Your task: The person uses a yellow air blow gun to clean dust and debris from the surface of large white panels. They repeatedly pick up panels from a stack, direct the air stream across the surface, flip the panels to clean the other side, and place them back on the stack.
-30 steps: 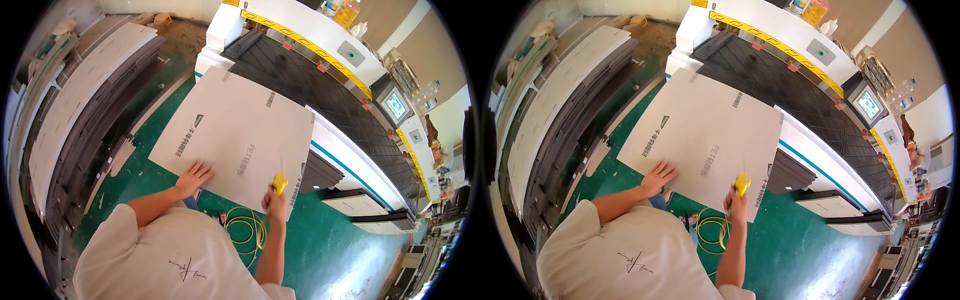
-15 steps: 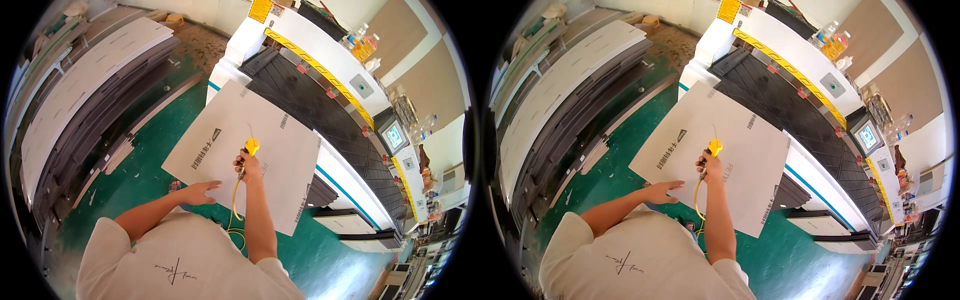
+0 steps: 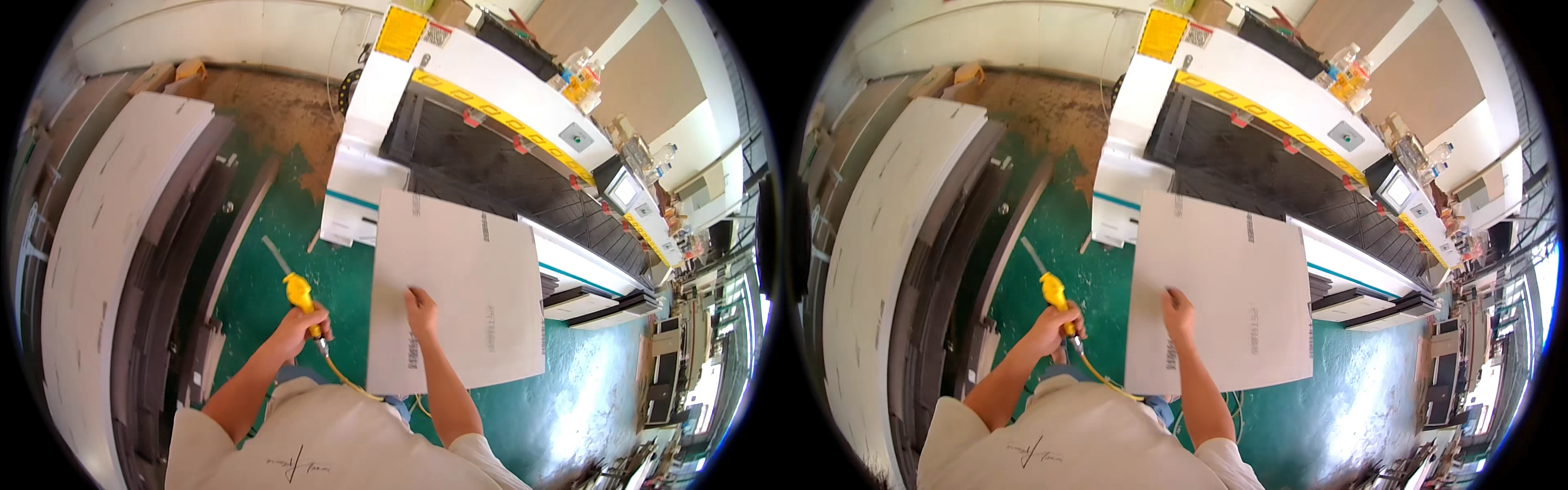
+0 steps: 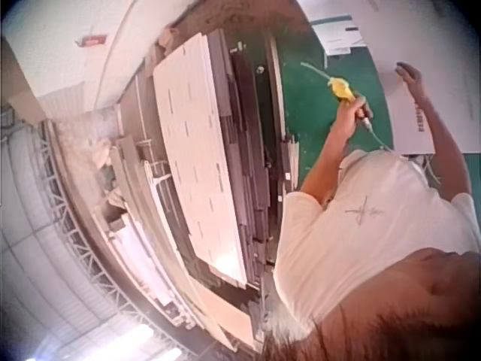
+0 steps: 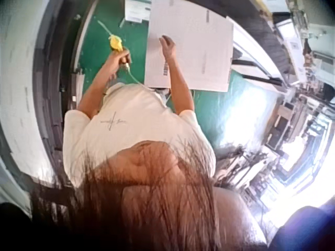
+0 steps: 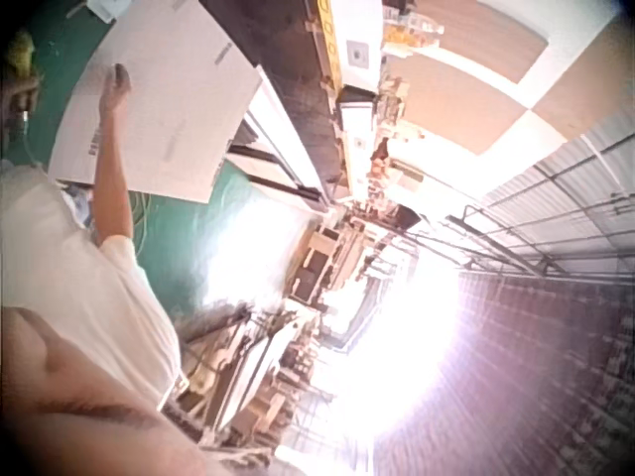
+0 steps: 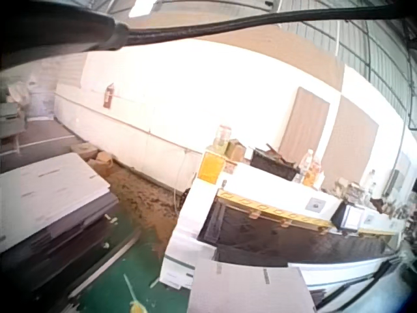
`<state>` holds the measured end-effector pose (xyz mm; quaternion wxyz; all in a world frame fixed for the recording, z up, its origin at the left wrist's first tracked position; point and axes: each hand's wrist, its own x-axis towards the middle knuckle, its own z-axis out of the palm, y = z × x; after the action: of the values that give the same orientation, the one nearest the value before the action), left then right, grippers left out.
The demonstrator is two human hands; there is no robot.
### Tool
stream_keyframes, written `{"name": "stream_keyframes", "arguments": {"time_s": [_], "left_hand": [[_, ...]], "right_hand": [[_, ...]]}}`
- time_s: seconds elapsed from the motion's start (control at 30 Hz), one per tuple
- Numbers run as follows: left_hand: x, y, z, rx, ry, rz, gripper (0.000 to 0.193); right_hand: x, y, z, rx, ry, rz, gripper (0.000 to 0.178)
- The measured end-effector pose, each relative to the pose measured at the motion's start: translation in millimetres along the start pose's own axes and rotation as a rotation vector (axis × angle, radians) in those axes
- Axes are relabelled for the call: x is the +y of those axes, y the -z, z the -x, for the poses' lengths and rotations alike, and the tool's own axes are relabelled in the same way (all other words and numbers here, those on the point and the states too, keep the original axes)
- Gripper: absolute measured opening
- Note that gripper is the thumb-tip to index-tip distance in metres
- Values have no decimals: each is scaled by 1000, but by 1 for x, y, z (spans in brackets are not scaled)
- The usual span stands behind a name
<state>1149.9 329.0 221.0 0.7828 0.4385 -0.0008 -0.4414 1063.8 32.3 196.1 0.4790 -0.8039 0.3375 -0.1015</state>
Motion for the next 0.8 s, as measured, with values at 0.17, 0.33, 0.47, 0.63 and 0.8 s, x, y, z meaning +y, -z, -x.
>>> {"name": "stream_keyframes", "arguments": {"time_s": [0.17, 0.33, 0.47, 0.63, 0.8], "left_hand": [[58, 84, 10, 85, 0, -71, 13], [93, 99, -20, 141, -50, -407, 25], [100, 99, -48, 57, -51, -591, 56], [118, 95, -108, -67, 132, -823, 48], [130, 63, -205, -100, 77, -987, 32]], "right_hand": [[75, -11, 20, 500, 183, 407, 19], [67, -20, 25, 562, 89, 516, 30], [58, -16, 18, 606, -22, 465, 37], [60, 30, -27, 665, -277, 179, 42], [51, 138, -152, 769, -103, 14, 25]]}}
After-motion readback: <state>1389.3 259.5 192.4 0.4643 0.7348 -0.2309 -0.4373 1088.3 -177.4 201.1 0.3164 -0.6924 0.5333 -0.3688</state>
